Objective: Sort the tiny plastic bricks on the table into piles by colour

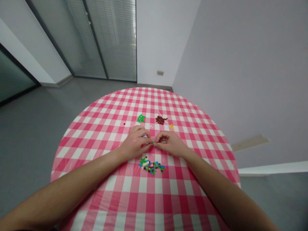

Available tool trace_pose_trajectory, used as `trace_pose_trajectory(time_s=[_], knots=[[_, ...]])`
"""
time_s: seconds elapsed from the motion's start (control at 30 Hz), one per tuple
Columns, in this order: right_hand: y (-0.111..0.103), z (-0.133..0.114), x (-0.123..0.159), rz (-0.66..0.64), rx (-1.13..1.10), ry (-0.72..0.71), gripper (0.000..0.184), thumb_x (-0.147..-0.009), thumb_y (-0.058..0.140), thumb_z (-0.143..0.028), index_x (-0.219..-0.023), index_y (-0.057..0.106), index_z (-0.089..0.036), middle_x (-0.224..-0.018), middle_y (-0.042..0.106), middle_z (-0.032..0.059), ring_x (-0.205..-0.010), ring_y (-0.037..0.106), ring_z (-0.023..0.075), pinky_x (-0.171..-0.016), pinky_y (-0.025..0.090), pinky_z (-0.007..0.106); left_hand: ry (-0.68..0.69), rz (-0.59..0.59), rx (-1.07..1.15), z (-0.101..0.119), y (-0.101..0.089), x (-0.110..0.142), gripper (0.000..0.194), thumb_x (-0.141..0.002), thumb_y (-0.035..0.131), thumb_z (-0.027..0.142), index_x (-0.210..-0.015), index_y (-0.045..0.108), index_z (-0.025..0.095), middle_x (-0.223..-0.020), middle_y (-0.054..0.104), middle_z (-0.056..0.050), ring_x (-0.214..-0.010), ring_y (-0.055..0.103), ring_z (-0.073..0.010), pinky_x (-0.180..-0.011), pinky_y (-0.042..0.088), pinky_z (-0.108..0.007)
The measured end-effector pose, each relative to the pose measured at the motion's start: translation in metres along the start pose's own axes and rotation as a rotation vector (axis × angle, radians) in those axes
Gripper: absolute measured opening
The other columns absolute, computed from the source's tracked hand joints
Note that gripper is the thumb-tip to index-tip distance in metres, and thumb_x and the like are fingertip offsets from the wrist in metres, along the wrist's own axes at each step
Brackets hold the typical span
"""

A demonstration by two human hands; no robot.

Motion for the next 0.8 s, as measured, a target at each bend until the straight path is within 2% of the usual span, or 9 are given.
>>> trace_pose_trajectory(time_s=[0.1, 0.3, 0.43, 0.67, 0.8], knots=[[0.0023, -0.0007, -0.0001, 0.004, -0.017, -0.005, 0.022, -0.072, 0.079, -0.034, -0.078, 0.064, -0.019, -0.072, 0.067, 0.0003, -0.064, 0.061, 0.0131, -0.064, 0.053, 0.028, 0.014, 0.018, 0.009, 0.0015, -0.0001, 0.0005, 0.012, -0.093, 0.066, 0.024, -0.083, 0.072, 0.023, -0.091, 0.070, -0.003, -0.092, 0.056, -0.0190, -0.088, 0.044, -0.038], [0.0025, 0.0020, -0.0015, 0.024, -0.032, 0.021, 0.023, -0.069, 0.078, -0.029, -0.083, 0.061, -0.020, -0.073, 0.065, -0.0015, -0.064, 0.059, 0.0123, -0.064, 0.052, 0.028, 0.002, -0.035, 0.003, 0.0007, 0.0058, 0.0014, 0.011, -0.093, 0.065, 0.025, -0.087, 0.075, 0.025, -0.092, 0.071, -0.002, -0.093, 0.056, -0.0197, -0.088, 0.043, -0.038], [0.0006, 0.0030, -0.0028, 0.029, -0.037, 0.004, 0.025, -0.070, 0.079, -0.031, -0.083, 0.061, -0.020, -0.073, 0.064, -0.0013, -0.065, 0.059, 0.0128, -0.064, 0.052, 0.028, -0.004, -0.025, -0.005, -0.0004, 0.0064, 0.0021, 0.013, -0.095, 0.067, 0.032, -0.088, 0.076, 0.026, -0.092, 0.072, -0.002, -0.094, 0.056, -0.0191, -0.088, 0.042, -0.038], [0.0026, 0.0045, -0.0022, -0.028, -0.132, 0.053, 0.029, -0.072, 0.081, -0.039, -0.083, 0.061, -0.020, -0.072, 0.063, -0.0014, -0.063, 0.059, 0.0122, -0.061, 0.049, 0.027, 0.074, 0.008, -0.022, 0.0053, 0.0034, 0.0014, 0.012, -0.096, 0.066, 0.029, -0.087, 0.074, 0.025, -0.091, 0.073, 0.000, -0.092, 0.055, -0.0179, -0.087, 0.042, -0.035], [0.0031, 0.0030, -0.0027, 0.011, -0.152, 0.023, 0.030, -0.072, 0.082, -0.038, -0.081, 0.060, -0.020, -0.074, 0.064, -0.0009, -0.065, 0.059, 0.0121, -0.063, 0.050, 0.028, 0.014, 0.016, -0.025, 0.0026, -0.0005, 0.0008, 0.012, -0.094, 0.069, 0.030, -0.085, 0.073, 0.023, -0.090, 0.072, -0.001, -0.092, 0.055, -0.0194, -0.087, 0.042, -0.037]])
Point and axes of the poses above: each hand's wrist, its own x-axis away from the middle knuckle, its own y-axis out of the palm, z = x × y, the point moved 9 cm from there along -x, towards the middle knuckle
